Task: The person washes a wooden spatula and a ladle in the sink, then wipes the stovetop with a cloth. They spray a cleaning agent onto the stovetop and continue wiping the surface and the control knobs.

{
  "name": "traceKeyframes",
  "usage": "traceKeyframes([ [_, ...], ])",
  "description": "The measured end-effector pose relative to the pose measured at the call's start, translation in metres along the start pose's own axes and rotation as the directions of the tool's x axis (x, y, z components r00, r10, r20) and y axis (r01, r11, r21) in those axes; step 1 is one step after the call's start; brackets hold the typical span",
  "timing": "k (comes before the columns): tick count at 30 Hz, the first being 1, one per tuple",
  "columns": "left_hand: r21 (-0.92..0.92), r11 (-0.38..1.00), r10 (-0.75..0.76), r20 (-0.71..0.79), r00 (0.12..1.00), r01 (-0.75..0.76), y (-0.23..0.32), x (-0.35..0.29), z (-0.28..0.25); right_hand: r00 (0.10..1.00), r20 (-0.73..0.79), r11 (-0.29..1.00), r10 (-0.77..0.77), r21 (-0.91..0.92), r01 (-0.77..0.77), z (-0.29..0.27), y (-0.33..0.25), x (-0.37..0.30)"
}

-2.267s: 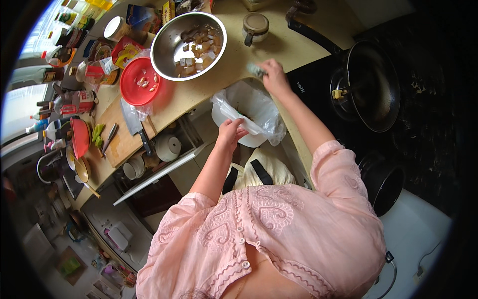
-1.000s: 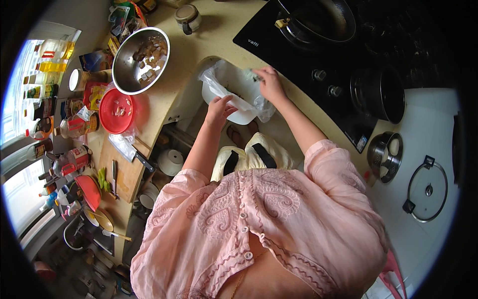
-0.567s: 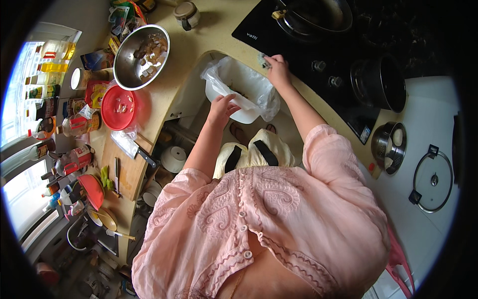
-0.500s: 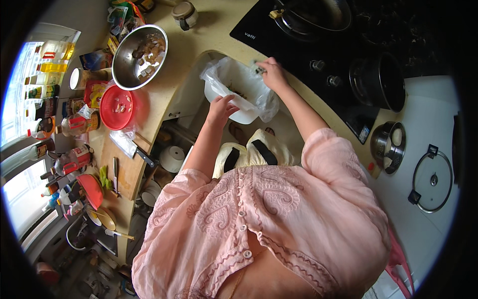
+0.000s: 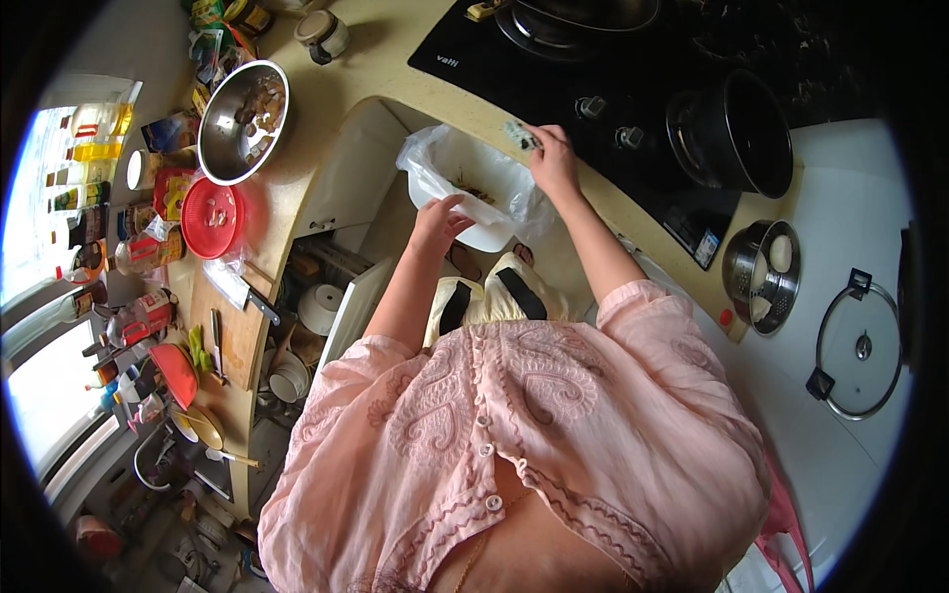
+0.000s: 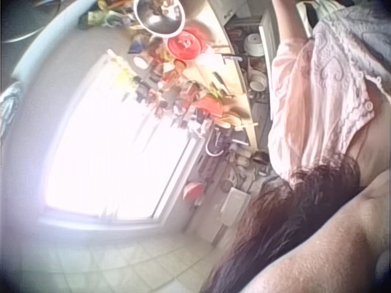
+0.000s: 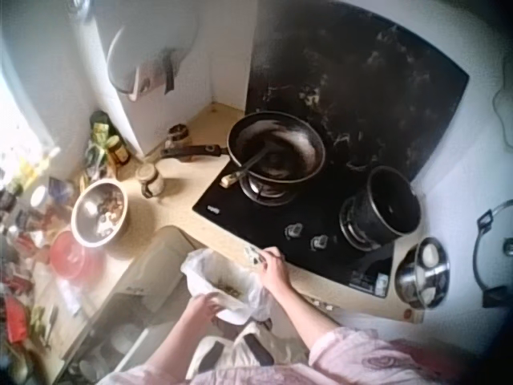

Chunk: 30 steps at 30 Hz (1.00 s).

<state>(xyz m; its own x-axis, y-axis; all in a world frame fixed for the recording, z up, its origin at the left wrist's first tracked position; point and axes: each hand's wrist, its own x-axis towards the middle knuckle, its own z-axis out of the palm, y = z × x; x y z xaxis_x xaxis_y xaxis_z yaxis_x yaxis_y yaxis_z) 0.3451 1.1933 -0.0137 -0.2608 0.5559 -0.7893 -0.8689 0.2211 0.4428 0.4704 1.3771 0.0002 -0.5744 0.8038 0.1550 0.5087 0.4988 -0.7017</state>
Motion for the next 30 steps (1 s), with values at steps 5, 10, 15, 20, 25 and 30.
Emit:
traceKeyframes([
  [5, 0.048, 0.999, 0.024, -0.012, 1.0, -0.023, -0.01, -0.011, 0.003, 1.0, 0.013, 0.999, 0.016, -0.042, -0.015, -0.033, 0.028, -0.011],
  [10, 0.031, 0.999, 0.037, 0.03, 0.999, -0.038, -0.03, 0.012, -0.003, 0.999, 0.027, 0.999, 0.045, -0.029, -0.044, -0.042, 0.038, -0.032],
  [15, 0.029, 0.998, 0.055, 0.052, 0.997, -0.057, -0.038, -0.01, -0.012, 0.999, -0.015, 0.989, 0.031, -0.144, -0.033, -0.054, 0.042, -0.038],
  [20, 0.102, 0.992, 0.068, 0.053, 0.996, -0.073, -0.039, -0.007, 0.008, 0.999, 0.029, 0.976, 0.033, -0.215, -0.026, -0.027, 0.021, -0.041],
  [25, 0.063, 0.996, 0.065, 0.047, 0.997, -0.068, -0.037, -0.015, 0.021, 0.997, 0.071, 0.998, -0.008, -0.067, 0.013, -0.025, 0.002, -0.034],
  [30, 0.079, 0.994, 0.073, -0.004, 0.997, -0.072, -0.042, -0.014, 0.021, 0.996, 0.049, 0.981, 0.079, -0.184, -0.069, -0.043, 0.021, -0.033],
])
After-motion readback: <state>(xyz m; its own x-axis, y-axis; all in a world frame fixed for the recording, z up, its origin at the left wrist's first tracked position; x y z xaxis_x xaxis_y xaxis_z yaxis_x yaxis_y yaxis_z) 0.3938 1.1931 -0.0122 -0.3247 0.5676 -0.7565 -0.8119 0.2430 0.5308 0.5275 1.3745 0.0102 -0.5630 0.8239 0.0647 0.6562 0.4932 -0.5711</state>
